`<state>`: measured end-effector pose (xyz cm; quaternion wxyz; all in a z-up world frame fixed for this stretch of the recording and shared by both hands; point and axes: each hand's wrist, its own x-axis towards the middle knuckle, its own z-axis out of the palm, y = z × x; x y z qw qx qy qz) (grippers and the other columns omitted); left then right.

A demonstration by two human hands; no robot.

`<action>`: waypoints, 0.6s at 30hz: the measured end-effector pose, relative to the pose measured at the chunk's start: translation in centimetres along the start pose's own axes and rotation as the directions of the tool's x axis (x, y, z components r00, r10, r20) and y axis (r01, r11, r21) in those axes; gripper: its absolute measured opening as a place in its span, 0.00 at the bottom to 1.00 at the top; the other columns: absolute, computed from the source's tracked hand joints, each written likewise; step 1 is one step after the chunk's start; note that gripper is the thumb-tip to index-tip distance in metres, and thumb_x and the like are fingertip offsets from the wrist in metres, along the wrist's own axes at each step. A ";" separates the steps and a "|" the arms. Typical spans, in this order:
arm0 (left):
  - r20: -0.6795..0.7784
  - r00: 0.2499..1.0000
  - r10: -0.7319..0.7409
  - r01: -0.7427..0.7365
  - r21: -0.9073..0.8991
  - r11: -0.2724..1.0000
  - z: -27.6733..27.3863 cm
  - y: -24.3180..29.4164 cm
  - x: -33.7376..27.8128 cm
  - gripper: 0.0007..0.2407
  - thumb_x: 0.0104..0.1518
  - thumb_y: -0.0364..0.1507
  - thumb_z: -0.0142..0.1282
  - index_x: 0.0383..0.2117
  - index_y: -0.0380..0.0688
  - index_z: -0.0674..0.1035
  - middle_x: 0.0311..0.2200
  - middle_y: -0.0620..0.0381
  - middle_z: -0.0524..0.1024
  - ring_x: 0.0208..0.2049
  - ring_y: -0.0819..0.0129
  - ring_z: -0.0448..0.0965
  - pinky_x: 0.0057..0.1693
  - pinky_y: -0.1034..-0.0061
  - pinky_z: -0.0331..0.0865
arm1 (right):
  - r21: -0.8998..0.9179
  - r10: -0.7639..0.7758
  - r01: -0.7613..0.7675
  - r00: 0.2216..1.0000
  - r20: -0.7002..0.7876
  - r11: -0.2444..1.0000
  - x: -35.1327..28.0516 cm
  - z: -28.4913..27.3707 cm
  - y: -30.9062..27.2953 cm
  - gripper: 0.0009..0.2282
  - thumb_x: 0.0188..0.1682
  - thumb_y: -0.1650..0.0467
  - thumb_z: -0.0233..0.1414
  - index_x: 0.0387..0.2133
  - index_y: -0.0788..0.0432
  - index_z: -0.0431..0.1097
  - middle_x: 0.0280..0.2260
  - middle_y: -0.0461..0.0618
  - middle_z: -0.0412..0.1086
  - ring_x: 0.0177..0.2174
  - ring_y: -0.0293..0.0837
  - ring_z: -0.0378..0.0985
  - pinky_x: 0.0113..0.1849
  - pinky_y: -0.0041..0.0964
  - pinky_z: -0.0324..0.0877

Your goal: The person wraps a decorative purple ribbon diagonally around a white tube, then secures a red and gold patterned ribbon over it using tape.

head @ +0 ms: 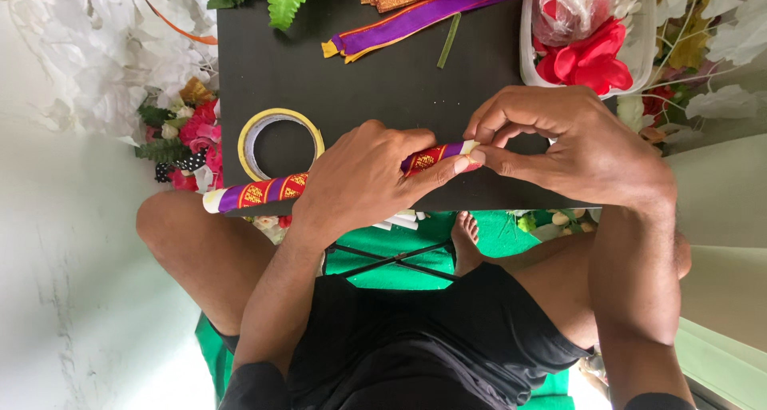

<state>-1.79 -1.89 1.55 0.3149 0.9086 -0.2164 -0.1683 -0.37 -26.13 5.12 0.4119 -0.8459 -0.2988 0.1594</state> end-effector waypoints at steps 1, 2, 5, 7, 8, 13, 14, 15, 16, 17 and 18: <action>0.003 1.000 -0.004 0.004 0.003 1.000 0.0 0.0 0.1 0.28 0.63 0.57 0.45 0.17 0.47 0.68 0.10 0.54 0.62 0.18 0.45 0.65 0.24 0.59 0.57 | 0.000 -0.004 0.004 1.000 -0.008 1.000 0.0 0.0 0.2 0.06 0.51 0.75 0.60 0.39 0.63 0.74 0.36 0.50 0.77 0.34 0.39 0.81 0.34 0.30 0.78; 0.003 1.000 -0.004 0.004 0.002 1.000 0.1 0.0 0.2 0.28 0.63 0.57 0.45 0.17 0.47 0.68 0.10 0.54 0.62 0.18 0.45 0.65 0.24 0.59 0.57 | -0.002 -0.004 0.004 1.000 -0.007 1.000 -0.1 0.0 0.3 0.06 0.51 0.75 0.60 0.39 0.63 0.74 0.36 0.50 0.77 0.34 0.39 0.81 0.34 0.30 0.78; 0.007 1.000 0.005 -0.005 -0.003 1.000 0.1 -0.1 0.2 0.27 0.64 0.56 0.46 0.18 0.46 0.72 0.11 0.51 0.66 0.19 0.41 0.68 0.24 0.56 0.58 | 0.033 -0.001 0.000 1.000 0.005 0.999 -0.2 0.2 0.5 0.06 0.50 0.76 0.60 0.39 0.63 0.74 0.39 0.51 0.77 0.35 0.40 0.80 0.39 0.31 0.81; 0.016 1.000 0.002 -0.002 0.004 1.000 0.0 0.1 0.3 0.26 0.63 0.56 0.45 0.21 0.48 0.76 0.13 0.49 0.71 0.23 0.37 0.74 0.25 0.54 0.63 | 0.077 0.031 -0.031 1.000 0.001 0.997 -0.3 0.3 0.7 0.07 0.50 0.76 0.60 0.40 0.64 0.73 0.40 0.52 0.77 0.35 0.40 0.82 0.40 0.32 0.82; 0.015 1.000 0.003 -0.003 0.004 1.000 0.1 0.0 0.2 0.26 0.63 0.56 0.45 0.21 0.48 0.76 0.13 0.49 0.71 0.23 0.37 0.74 0.25 0.54 0.63 | 0.076 0.031 -0.031 1.000 0.001 0.997 -0.4 0.3 0.7 0.07 0.50 0.76 0.60 0.40 0.64 0.73 0.40 0.52 0.77 0.35 0.40 0.82 0.40 0.32 0.82; -0.040 0.996 0.085 -0.083 0.051 0.995 0.7 -0.1 0.0 0.25 0.66 0.53 0.47 0.20 0.47 0.72 0.10 0.52 0.66 0.16 0.41 0.69 0.23 0.56 0.60 | 0.079 0.043 -0.040 0.999 -0.028 0.996 -0.8 0.2 0.3 0.08 0.48 0.78 0.61 0.40 0.64 0.72 0.40 0.53 0.77 0.38 0.40 0.84 0.42 0.29 0.82; -0.040 0.996 0.085 -0.083 0.051 0.995 0.7 -0.1 0.1 0.25 0.66 0.53 0.47 0.20 0.47 0.72 0.10 0.52 0.66 0.16 0.41 0.69 0.23 0.56 0.60 | 0.079 0.043 -0.041 0.999 -0.029 0.996 -0.9 0.2 0.2 0.08 0.48 0.78 0.61 0.40 0.64 0.72 0.40 0.53 0.77 0.38 0.40 0.84 0.42 0.29 0.82; -0.032 0.997 0.072 -0.070 0.068 0.995 0.7 0.0 0.0 0.25 0.66 0.54 0.47 0.20 0.47 0.74 0.10 0.51 0.66 0.16 0.39 0.70 0.23 0.56 0.60 | 0.101 0.048 -0.045 0.998 -0.029 0.994 -0.9 0.2 0.2 0.12 0.48 0.78 0.61 0.44 0.64 0.70 0.41 0.53 0.76 0.40 0.41 0.83 0.46 0.32 0.82; -0.024 0.998 0.058 -0.056 0.085 0.995 0.8 0.0 0.0 0.25 0.66 0.55 0.46 0.21 0.47 0.75 0.10 0.49 0.66 0.17 0.38 0.72 0.22 0.55 0.61 | 0.123 0.052 -0.049 0.998 -0.028 0.991 -1.0 0.2 0.1 0.16 0.48 0.78 0.61 0.48 0.64 0.68 0.43 0.53 0.75 0.42 0.41 0.82 0.50 0.34 0.82; -0.023 0.998 0.059 -0.056 0.085 0.995 0.9 0.1 0.1 0.25 0.66 0.55 0.46 0.21 0.47 0.75 0.10 0.49 0.66 0.17 0.38 0.72 0.22 0.55 0.61 | 0.123 0.053 -0.049 0.998 -0.029 0.991 -1.1 0.2 0.2 0.16 0.48 0.78 0.61 0.48 0.64 0.68 0.43 0.53 0.75 0.42 0.41 0.82 0.50 0.34 0.82; -0.026 0.998 0.057 -0.055 0.075 0.996 0.9 0.2 0.1 0.25 0.66 0.54 0.46 0.21 0.47 0.74 0.11 0.49 0.67 0.18 0.38 0.73 0.24 0.55 0.62 | 0.143 0.086 -0.080 0.996 -0.033 0.986 -1.2 0.2 0.3 0.17 0.48 0.78 0.60 0.50 0.63 0.66 0.43 0.54 0.75 0.44 0.42 0.83 0.50 0.34 0.81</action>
